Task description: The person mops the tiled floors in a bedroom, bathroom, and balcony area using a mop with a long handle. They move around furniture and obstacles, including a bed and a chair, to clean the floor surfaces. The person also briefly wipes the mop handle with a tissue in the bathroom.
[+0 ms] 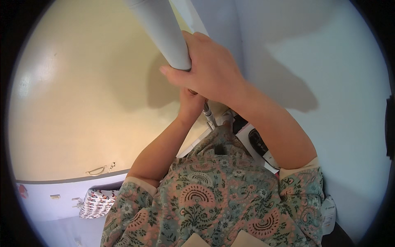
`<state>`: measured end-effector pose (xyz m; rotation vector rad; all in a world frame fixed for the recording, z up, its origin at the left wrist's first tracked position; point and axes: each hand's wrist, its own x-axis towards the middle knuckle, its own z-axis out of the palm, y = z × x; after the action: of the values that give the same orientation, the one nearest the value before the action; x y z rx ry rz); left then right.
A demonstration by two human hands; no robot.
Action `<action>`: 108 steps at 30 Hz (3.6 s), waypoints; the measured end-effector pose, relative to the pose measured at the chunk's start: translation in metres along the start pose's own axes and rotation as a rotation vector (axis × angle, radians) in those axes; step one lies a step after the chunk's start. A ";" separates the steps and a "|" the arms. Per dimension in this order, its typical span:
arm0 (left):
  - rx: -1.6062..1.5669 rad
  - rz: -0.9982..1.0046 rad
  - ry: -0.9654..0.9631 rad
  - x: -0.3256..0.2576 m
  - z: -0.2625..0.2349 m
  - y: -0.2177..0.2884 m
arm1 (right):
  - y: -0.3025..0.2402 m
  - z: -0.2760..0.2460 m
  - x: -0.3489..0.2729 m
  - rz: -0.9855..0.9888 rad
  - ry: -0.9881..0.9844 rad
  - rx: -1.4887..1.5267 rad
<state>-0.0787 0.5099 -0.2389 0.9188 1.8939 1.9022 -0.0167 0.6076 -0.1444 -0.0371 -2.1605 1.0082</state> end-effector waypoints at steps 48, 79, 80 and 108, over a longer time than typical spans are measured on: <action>-0.052 0.049 0.019 -0.033 0.008 -0.015 | 0.094 -0.110 -0.055 -0.270 -0.188 -0.639; -0.017 0.018 0.304 -0.042 -0.019 -0.005 | 0.089 -0.125 -0.087 -0.173 -0.231 -0.708; -0.010 0.025 0.327 -0.045 -0.027 -0.005 | 0.088 -0.125 -0.088 -0.182 -0.241 -0.720; -0.225 0.038 0.086 -0.057 -0.021 -0.009 | 0.100 -0.114 -0.078 -0.162 -0.344 -0.915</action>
<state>-0.0509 0.4588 -0.2587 0.8202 1.6736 2.1547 0.0853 0.7266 -0.2113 -0.1246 -2.7112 -0.1398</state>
